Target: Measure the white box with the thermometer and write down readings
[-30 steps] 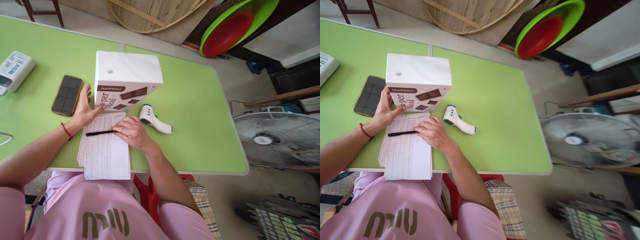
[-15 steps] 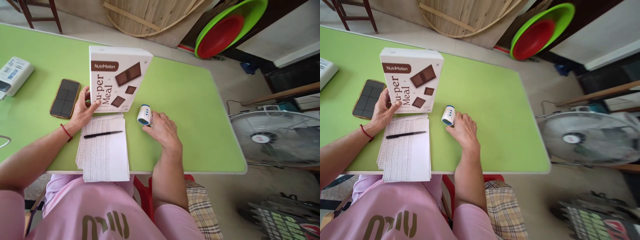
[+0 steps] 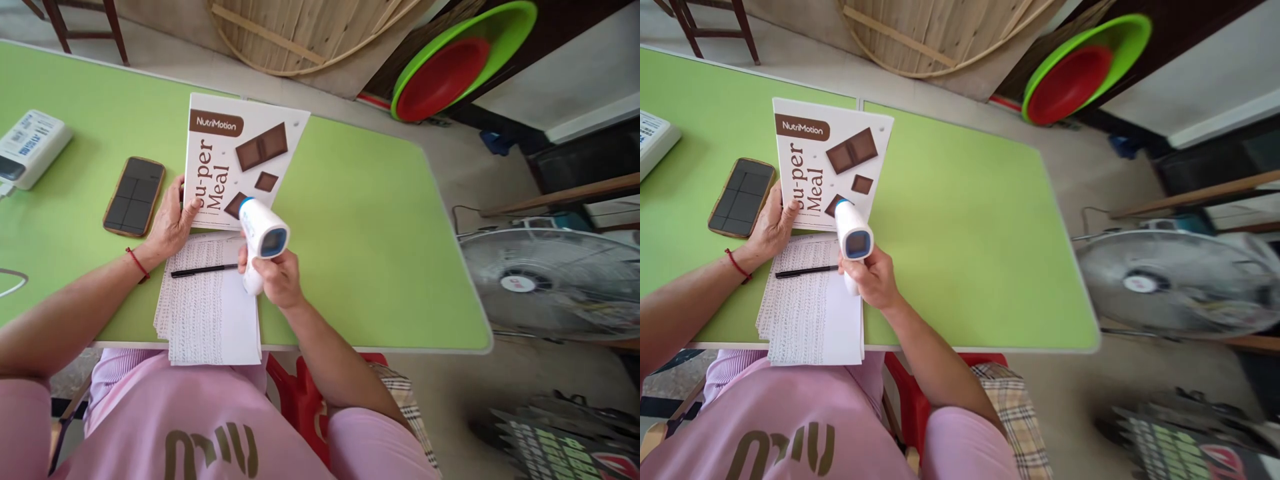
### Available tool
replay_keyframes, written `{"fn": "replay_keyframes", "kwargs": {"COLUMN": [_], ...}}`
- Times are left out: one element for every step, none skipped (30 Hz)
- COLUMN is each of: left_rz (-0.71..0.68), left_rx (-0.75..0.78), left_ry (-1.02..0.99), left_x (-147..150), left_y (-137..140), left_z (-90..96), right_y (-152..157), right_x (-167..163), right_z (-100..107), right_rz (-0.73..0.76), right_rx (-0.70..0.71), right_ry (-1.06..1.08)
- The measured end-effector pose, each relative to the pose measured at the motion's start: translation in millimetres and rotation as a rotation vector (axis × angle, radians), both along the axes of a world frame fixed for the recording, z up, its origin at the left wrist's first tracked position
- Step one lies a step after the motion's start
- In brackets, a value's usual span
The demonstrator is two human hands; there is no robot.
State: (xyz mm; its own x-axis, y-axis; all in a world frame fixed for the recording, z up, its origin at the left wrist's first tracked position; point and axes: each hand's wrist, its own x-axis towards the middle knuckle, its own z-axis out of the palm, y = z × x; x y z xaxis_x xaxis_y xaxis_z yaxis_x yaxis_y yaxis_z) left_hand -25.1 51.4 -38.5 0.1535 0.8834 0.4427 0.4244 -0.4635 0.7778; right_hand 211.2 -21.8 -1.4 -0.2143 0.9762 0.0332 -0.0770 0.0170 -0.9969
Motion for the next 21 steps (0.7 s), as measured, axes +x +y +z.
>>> {"fn": "replay_keyframes", "kwargs": {"left_rz": [0.001, 0.000, 0.000, -0.001, 0.001, 0.004, 0.006, 0.005, 0.003, -0.002, -0.010, -0.021, -0.030, -0.036, -0.038, -0.039, -0.035, -0.031, -0.028, -0.028, -0.027], "left_rx": [-0.001, -0.003, -0.003, 0.000, 0.004, 0.007, 0.009, 0.008, 0.006, 0.002, 0.000, 0.000, 0.001, 0.003, 0.004, 0.005, 0.005, 0.005, 0.004, 0.002, 0.002], "left_ry": [0.012, 0.019, 0.019, 0.015, 0.011, 0.009, 0.010, 0.012, 0.013, 0.013, 0.011, 0.009, 0.009, 0.011, 0.016, 0.022, 0.026, 0.028, 0.028, 0.024, 0.019], "left_x": [-0.1, 0.0, 0.1, 0.3, 0.5, 0.6, 0.6, 0.4, 0.2, -0.2, -0.7, -1.2, -1.7, -2.2, -2.5, -2.8, -2.9, -2.9, -2.8, -2.6, -2.4], "left_y": [0.2, 0.6, 1.2, 2.0, 2.7, 3.3, 3.8, 4.1, 4.2, 4.1, 3.9, 3.7, 3.5, 3.3, 3.1, 3.0, 2.9, 2.7, 2.5, 2.3, 2.1], "left_z": [-0.8, -1.7, -2.8, -4.1, -5.5, -7.0, -8.2, -9.2, -9.8, -10.1, -10.0, -9.6, -9.0, -8.4, -7.8, -7.2, -6.8, -6.4, -6.1, -6.0, -6.0], "right_y": [-1.5, -2.2, -2.2, -1.7, -1.1, -0.5, -0.1, 0.2, 0.4, 0.4, 0.4, 0.5, 0.6, 0.9, 1.2, 1.5, 1.8, 2.0, 2.1, 2.2, 2.1], "right_x": [-4.2, -7.0, -8.8, -9.9, -10.5, -10.8, -11.1, -11.3, -11.6, -11.9, -12.1, -12.3, -12.5, -12.5, -12.4, -12.4, -12.3, -12.2, -12.3, -12.3, -12.4], "right_z": [-1.4, -2.7, -3.6, -4.1, -4.2, -3.9, -3.3, -2.3, -1.3, -0.3, 0.5, 1.0, 1.1, 0.9, 0.4, -0.2, -0.8, -1.2, -1.4, -1.4, -1.1], "right_rz": [0.013, 0.007, -0.013, -0.038, -0.061, -0.076, -0.082, -0.082, -0.079, -0.075, -0.074, -0.074, -0.074, -0.074, -0.074, -0.073, -0.070, -0.064, -0.059, -0.054, -0.049], "right_rx": [-0.030, -0.054, -0.071, -0.083, -0.092, -0.100, -0.106, -0.111, -0.117, -0.125, -0.134, -0.147, -0.165, -0.189, -0.216, -0.243, -0.266, -0.284, -0.294, -0.295, -0.290], "right_ry": [0.005, 0.008, 0.012, 0.015, 0.020, 0.024, 0.025, 0.025, 0.025, 0.026, 0.031, 0.036, 0.042, 0.044, 0.040, 0.031, 0.020, 0.009, 0.005, 0.006, 0.010]}}
